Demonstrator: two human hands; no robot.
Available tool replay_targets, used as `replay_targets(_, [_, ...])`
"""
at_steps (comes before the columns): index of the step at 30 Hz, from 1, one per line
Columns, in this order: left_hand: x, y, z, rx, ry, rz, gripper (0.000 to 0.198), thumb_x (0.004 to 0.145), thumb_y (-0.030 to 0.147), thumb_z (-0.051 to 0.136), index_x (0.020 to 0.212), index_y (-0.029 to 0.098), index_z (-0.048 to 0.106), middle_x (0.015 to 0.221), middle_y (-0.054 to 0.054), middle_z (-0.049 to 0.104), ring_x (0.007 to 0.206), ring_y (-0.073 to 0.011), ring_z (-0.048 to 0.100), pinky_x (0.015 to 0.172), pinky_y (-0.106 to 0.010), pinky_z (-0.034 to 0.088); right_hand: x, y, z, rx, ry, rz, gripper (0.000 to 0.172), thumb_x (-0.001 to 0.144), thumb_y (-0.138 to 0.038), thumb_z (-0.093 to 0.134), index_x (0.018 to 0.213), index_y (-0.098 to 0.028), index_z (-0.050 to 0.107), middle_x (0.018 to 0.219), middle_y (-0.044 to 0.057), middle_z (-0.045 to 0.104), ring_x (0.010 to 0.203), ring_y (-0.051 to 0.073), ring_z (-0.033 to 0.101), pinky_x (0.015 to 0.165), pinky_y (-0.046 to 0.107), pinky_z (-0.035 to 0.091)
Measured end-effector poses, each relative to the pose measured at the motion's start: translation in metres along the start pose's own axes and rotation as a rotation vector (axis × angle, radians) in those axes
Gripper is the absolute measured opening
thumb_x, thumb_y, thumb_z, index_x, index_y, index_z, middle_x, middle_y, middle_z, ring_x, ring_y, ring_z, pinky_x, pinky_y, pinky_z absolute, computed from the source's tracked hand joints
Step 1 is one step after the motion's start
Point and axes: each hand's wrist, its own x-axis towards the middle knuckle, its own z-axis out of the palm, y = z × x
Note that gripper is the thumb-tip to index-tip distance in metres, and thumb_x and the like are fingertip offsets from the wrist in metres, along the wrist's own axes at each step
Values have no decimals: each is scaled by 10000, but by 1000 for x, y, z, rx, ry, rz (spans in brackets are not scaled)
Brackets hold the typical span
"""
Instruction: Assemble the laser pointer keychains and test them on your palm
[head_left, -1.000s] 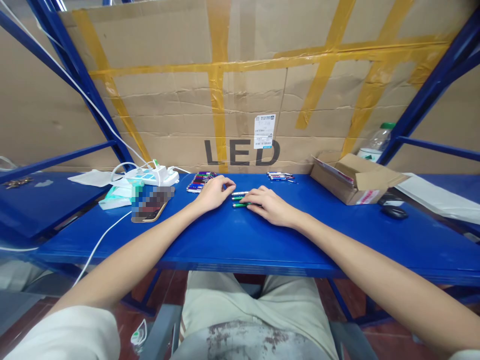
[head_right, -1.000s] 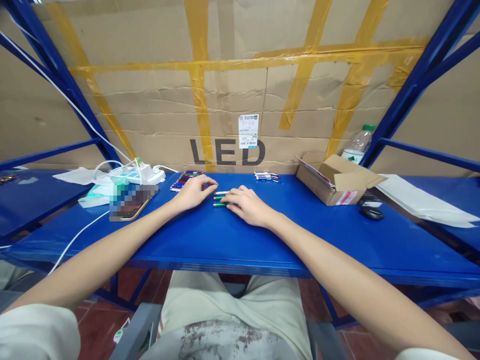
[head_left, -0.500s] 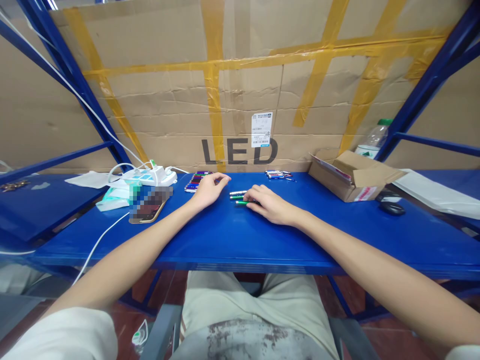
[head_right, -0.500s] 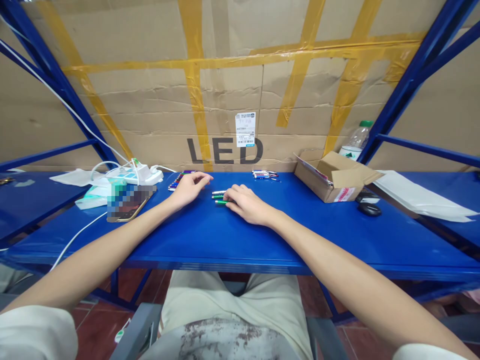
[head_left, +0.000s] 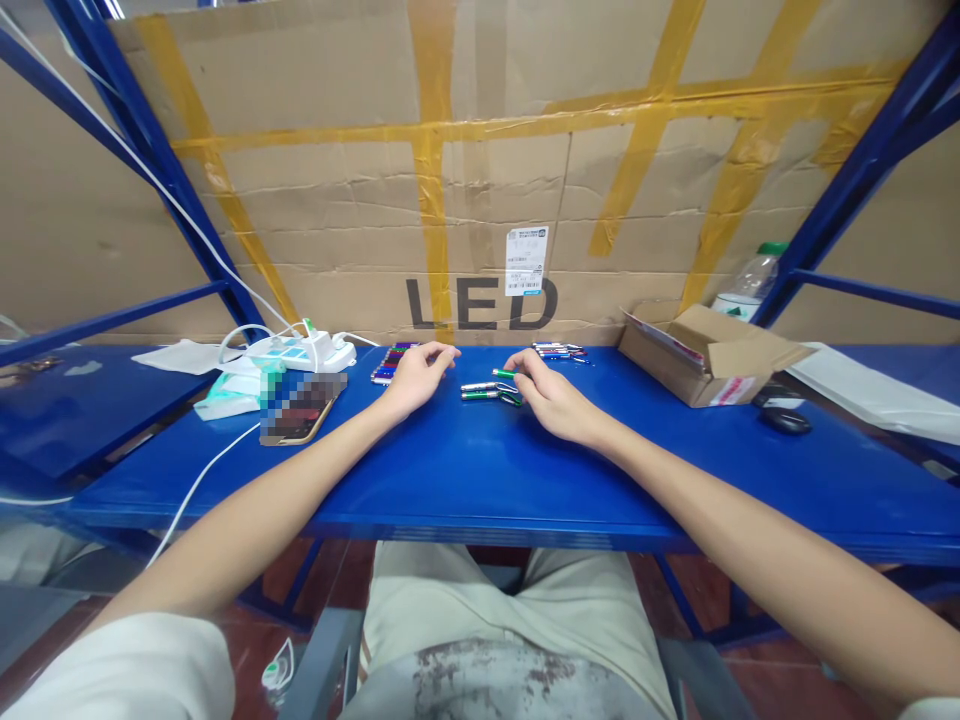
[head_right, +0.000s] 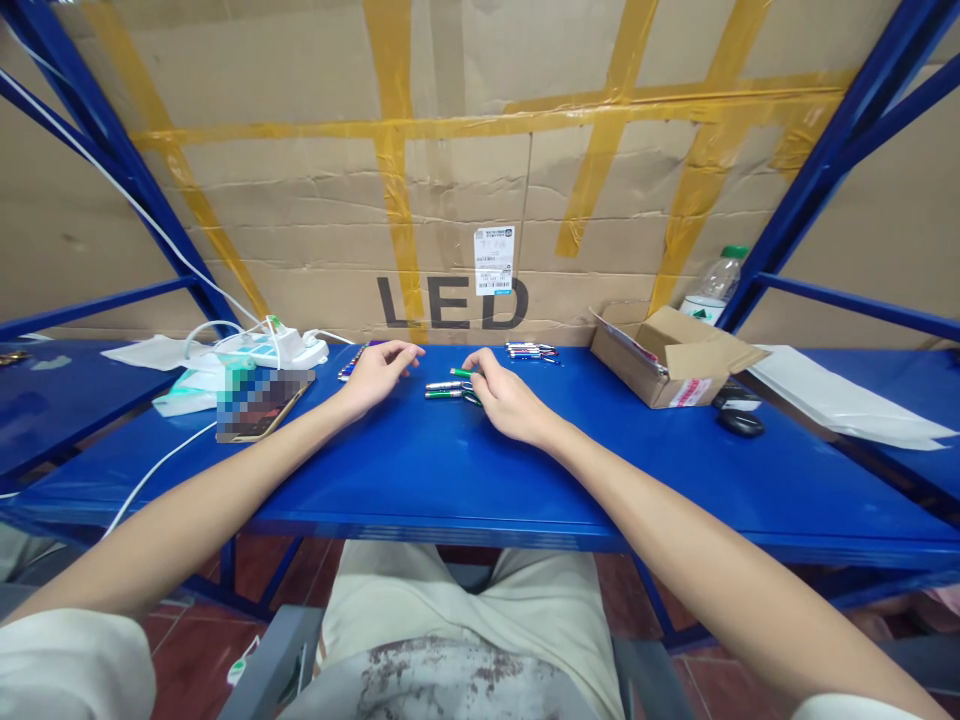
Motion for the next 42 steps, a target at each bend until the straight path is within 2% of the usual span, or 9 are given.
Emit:
replay_targets(5, [0,2,0,-71,31,-57,564,1038,681,570,1075,174,815,982,-107,799,784,-207,689,719,-326,551,1,3,1,-11,-10,4,171,1093,-387,451,1196,-261,502,1017,41,690,893,238,653,798,354,492])
replay_targets(9, [0,6,-2,-293,18,-177,794,1030,855,400,1129,176,801,1090,-154,799,799,-209,705,630,-303,531,1,6,1,-30,-6,-2,171,1088,-408,460,1138,-257,522,1021,52,706,897,243,655,818,365,497])
replay_targets(14, [-1,16,-6,-546,-65,-233,1014,1007,918,137,1278,166,761,1238,-197,786,949,-251,756,711,-338,597,2,6,0,-52,-20,-32,226,1112,-430,441,1104,-249,577,1040,69,723,945,256,673,860,384,514])
replay_targets(19, [-1,21,-11,-483,-91,-202,1149,950,941,-21,1394,169,705,1301,-204,773,1060,-289,765,784,-377,628,3,6,-1,-86,0,-86,264,1119,-403,441,1079,-243,648,1115,99,746,1018,272,693,934,409,522])
replay_targets(24, [-1,21,-11,-485,-92,-193,1133,943,963,20,1396,177,699,1298,-199,773,1063,-292,767,781,-377,631,2,4,-2,-70,-24,-5,270,1136,-420,419,1067,-249,617,991,57,745,894,245,689,838,371,523])
replay_targets(33, [-3,22,-10,-610,-102,-232,1054,989,929,83,1330,177,737,1288,-197,780,1070,-302,763,805,-393,627,1,2,0,-57,-76,-50,271,1123,-422,458,1141,-234,652,1150,92,771,1023,262,718,937,387,534])
replay_targets(39, [-5,28,-10,-515,-154,-182,1036,968,959,116,1347,211,724,1311,-187,778,1161,-332,756,834,-418,641,0,2,-1,-74,-98,-89,257,1112,-405,479,1097,-232,669,1089,83,773,966,253,712,907,375,529])
replay_targets(42, [-6,29,-10,-565,-160,-179,1024,961,970,157,1328,207,733,1302,-190,781,1178,-346,748,847,-433,637,0,0,-1,-73,-97,-102,264,1113,-401,480,1093,-224,674,1083,86,768,957,250,706,903,371,525])
